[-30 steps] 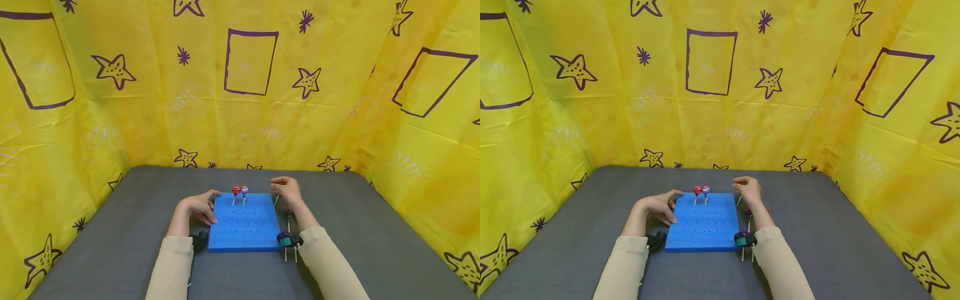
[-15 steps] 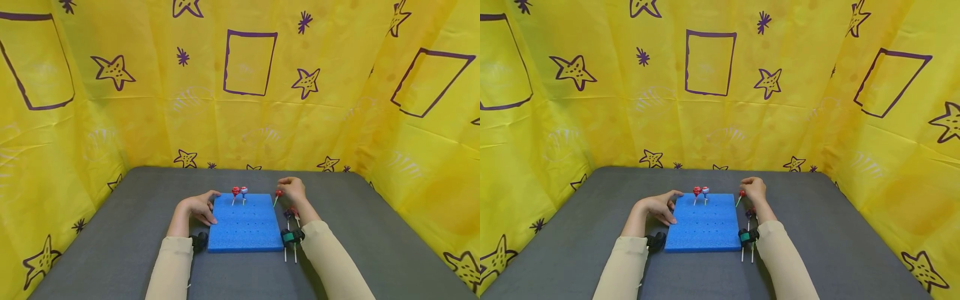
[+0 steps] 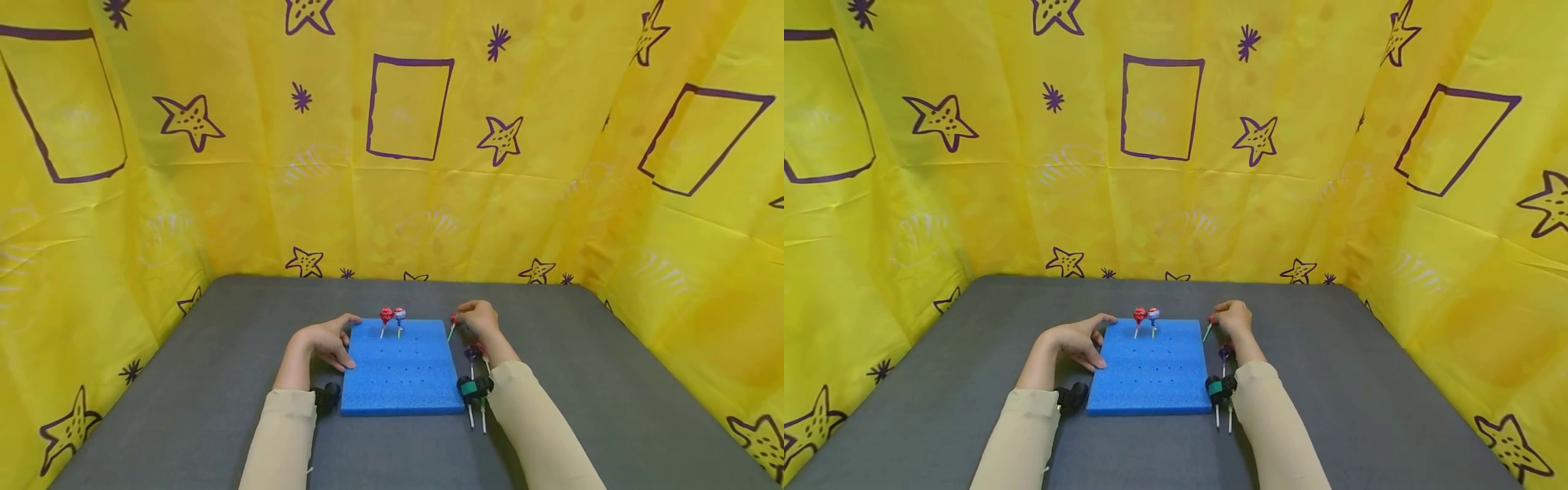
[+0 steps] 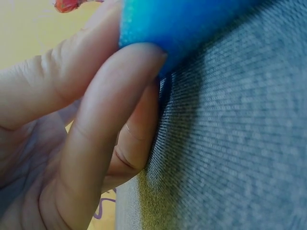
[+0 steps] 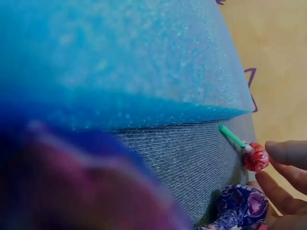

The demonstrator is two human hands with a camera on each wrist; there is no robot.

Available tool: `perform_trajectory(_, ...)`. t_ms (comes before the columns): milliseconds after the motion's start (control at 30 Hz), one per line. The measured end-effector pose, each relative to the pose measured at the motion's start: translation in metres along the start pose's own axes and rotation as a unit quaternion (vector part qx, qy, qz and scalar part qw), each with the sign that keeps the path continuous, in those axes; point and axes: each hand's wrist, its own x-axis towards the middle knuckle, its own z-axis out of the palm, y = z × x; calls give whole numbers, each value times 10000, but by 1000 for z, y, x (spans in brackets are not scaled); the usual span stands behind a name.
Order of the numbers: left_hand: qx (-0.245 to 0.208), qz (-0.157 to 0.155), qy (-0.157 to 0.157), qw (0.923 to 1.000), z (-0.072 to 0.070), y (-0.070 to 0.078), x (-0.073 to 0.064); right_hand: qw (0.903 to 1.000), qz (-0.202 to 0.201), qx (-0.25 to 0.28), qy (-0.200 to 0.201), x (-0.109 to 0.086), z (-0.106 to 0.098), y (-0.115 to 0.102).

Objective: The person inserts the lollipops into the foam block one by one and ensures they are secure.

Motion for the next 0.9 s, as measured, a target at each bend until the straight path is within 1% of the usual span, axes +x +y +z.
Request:
perform_trajectory(233, 86, 15, -98, 9999, -1, 2, 0, 10000, 30, 21, -40, 2, 0, 2)
perform_trajectory(467, 44, -18, -59, 10000, -1, 2, 1, 9998, 46, 24, -205, 2, 1, 4)
perform_trajectory(900, 47, -32, -25, 10000, 0, 0, 1, 9998, 69, -79, -169, 2, 4, 5)
